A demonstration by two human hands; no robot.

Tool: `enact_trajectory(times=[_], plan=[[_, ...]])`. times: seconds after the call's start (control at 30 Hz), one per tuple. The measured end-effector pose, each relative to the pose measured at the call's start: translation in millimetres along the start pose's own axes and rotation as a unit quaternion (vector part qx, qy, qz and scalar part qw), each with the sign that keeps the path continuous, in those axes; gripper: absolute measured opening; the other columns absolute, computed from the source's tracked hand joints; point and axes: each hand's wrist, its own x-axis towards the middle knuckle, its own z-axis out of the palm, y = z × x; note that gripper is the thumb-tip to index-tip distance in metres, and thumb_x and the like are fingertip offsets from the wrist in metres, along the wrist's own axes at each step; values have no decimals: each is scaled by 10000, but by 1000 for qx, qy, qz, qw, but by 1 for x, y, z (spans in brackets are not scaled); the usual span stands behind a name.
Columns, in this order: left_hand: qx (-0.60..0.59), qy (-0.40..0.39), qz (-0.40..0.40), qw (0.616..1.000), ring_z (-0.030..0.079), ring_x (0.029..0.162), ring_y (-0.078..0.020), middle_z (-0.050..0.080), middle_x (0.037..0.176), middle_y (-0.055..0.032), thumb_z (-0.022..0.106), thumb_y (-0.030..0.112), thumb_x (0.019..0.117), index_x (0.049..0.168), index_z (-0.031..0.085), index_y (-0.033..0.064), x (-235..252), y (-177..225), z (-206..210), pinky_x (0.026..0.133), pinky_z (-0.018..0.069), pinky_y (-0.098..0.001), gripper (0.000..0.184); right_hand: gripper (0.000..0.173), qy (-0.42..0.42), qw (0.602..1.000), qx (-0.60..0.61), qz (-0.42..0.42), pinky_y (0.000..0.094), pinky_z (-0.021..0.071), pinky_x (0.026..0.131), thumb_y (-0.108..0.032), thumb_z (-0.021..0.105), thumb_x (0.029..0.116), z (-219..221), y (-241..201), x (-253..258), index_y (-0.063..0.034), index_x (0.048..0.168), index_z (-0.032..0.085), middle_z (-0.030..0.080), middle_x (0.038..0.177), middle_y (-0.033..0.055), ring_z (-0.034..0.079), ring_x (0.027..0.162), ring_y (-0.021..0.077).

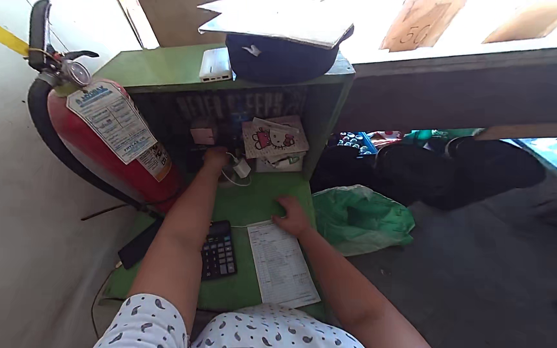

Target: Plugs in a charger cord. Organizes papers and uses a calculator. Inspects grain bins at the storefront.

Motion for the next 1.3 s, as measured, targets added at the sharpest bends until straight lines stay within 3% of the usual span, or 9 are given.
enact_trajectory(times=[0.1,0.23,0.33,0.47,0.67,0.8,0.93,1.1,1.3], plan=[[-82,16,-4,997,637,1134,-260,595,1362,-216,555,16,1014,1413,538,-6,9,-9,-1,978,532,-397,400,580,10,1000,14,-15,451,331,1214,-378,698,877,0,2,0,-88,1375,635,548,1488,145,439,1445,301],[-30,32,20,999,602,1258,-320,576,1414,-222,587,130,1034,1419,535,-14,0,-20,-11,1047,514,-486,415,515,20,998,8,-52,455,328,1214,-392,721,853,4,6,0,-98,1276,711,597,1445,116,458,1431,298],[101,45,68,992,607,1263,-347,617,1372,-218,587,230,1054,1396,583,25,-37,-17,-24,1071,481,-552,399,507,-1,998,-25,-51,429,298,1234,-448,733,873,3,5,0,-127,1265,720,572,1477,91,419,1462,271],[215,-14,211,953,565,1325,-283,581,1420,-200,565,225,1048,1355,619,5,-133,-42,-38,1124,470,-438,382,434,-7,998,-33,-50,430,294,1240,-433,712,926,5,5,0,-124,1231,734,571,1476,95,405,1471,277],[247,79,435,862,660,1193,-360,697,1249,-191,602,167,945,1006,785,37,-249,-152,-24,1019,539,-494,233,335,35,999,-20,-22,418,365,1195,-333,668,986,2,-10,-8,-56,1152,758,622,1396,144,482,1409,301],[298,107,441,840,608,1254,-425,689,1263,-206,577,238,961,1028,792,95,-290,-200,-16,1039,492,-561,267,382,71,994,-83,-18,473,364,1183,-381,626,1003,3,-15,-11,-59,1173,744,627,1393,136,508,1385,314],[343,150,405,834,480,1358,-504,546,1408,-315,544,519,978,1267,679,117,-315,-231,-12,1102,405,-590,513,370,138,982,-100,-84,560,319,1197,-381,621,996,10,-21,-37,-96,1198,743,610,1430,140,439,1439,392],[346,190,327,859,374,1395,-607,406,1484,-419,530,714,901,1403,577,28,-318,-238,-6,1109,323,-700,851,403,-17,986,-84,-145,664,187,1214,-430,641,978,11,-40,-115,-155,1261,724,534,1525,100,334,1513,363],[351,175,290,873,346,1395,-646,385,1502,-425,555,799,813,1432,554,-7,-318,-227,-3,1084,309,-752,1017,602,55,983,-80,-159,683,295,1156,-569,579,961,18,-36,-164,-146,1384,646,474,1574,133,390,1474,419]])
